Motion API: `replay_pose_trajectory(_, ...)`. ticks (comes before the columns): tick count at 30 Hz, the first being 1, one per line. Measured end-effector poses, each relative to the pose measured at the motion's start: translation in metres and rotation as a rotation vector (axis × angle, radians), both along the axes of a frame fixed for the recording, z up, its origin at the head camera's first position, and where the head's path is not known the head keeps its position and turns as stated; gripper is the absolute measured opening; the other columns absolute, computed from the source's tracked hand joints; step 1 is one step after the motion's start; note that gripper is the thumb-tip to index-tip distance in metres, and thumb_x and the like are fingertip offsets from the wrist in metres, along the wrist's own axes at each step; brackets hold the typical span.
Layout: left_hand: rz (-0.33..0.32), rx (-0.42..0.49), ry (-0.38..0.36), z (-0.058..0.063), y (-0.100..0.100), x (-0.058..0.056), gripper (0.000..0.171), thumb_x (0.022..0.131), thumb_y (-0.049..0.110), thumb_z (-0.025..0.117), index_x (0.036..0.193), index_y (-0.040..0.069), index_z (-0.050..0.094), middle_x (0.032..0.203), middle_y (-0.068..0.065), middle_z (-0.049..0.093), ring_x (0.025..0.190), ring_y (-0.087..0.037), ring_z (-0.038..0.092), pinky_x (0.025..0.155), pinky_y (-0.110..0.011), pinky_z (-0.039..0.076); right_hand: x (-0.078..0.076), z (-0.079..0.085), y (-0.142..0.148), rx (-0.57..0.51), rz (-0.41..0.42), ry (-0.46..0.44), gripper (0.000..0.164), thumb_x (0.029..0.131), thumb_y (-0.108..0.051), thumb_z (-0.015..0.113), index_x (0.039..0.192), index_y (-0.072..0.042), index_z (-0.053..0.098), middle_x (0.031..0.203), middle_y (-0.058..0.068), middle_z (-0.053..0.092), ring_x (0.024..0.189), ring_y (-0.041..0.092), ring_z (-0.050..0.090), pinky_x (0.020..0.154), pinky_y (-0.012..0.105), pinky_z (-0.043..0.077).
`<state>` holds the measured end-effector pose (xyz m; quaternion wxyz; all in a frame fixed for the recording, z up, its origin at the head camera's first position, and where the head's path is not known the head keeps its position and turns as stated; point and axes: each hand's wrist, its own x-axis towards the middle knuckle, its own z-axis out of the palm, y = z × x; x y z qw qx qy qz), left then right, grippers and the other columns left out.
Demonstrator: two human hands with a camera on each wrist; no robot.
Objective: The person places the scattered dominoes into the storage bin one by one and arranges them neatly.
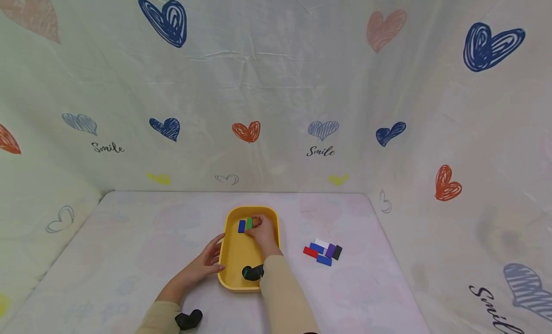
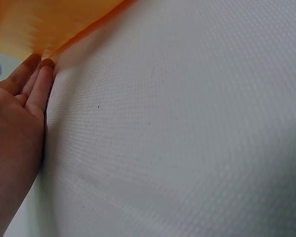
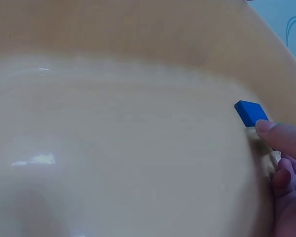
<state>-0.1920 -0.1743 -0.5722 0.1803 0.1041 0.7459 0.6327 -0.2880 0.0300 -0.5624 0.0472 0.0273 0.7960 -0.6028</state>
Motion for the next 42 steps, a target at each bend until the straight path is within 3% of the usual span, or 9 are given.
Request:
replay_pose_trajectory(23, 0.042, -0.009, -0.038, 0.0014, 0.0019, 0.0001, 0.090, 0.086, 0.013, 0.073, 0.156, 0.026, 0.018, 0.156, -0.022, 0.023, 0.137, -0.040, 0.034, 0.110, -0.052, 0.031, -0.0035, -0.0035, -0.0015, 0.074, 0.042, -0.013, 0.045, 0.072, 0.011, 0.079, 0.114, 0.008, 0.065, 0.084, 0.007, 0.052, 0.073, 0.017, 0.045, 0.065, 0.025, 0.045)
replay_pose_trajectory(30, 0.047, -0.014, -0.043, 0.0012, 0.0027, 0.0003, 0.091, 0.085, 0.015, 0.074, 0.156, 0.027, 0.019, 0.156, -0.022, 0.023, 0.137, -0.040, 0.034, 0.110, -0.052, 0.030, -0.0041, -0.0043, 0.0002, 0.043, 0.047, -0.038, 0.040, 0.073, 0.010, 0.078, 0.111, 0.005, 0.067, 0.087, 0.009, 0.055, 0.076, 0.020, 0.049, 0.067, 0.028, 0.048)
replay_pose_trajectory(33, 0.049, -0.014, -0.044, 0.0014, 0.0026, 0.0007, 0.091, 0.084, 0.014, 0.074, 0.156, 0.027, 0.019, 0.156, -0.021, 0.023, 0.137, -0.040, 0.034, 0.110, -0.052, 0.030, -0.0040, -0.0061, 0.0022, 0.035, 0.065, -0.004, 0.036, 0.072, 0.009, 0.079, 0.106, 0.004, 0.069, 0.085, 0.008, 0.056, 0.074, 0.021, 0.050, 0.065, 0.028, 0.049)
replay_pose_trajectory(42, 0.043, -0.021, -0.026, 0.0028, 0.0023, 0.0010, 0.091, 0.084, 0.015, 0.074, 0.156, 0.025, 0.019, 0.154, -0.023, 0.025, 0.136, -0.041, 0.034, 0.110, -0.052, 0.030, -0.0044, -0.0070, 0.0000, 0.091, 0.062, -0.023, 0.030, 0.075, 0.009, 0.077, 0.104, 0.003, 0.071, 0.089, 0.009, 0.060, 0.077, 0.019, 0.053, 0.070, 0.031, 0.051)
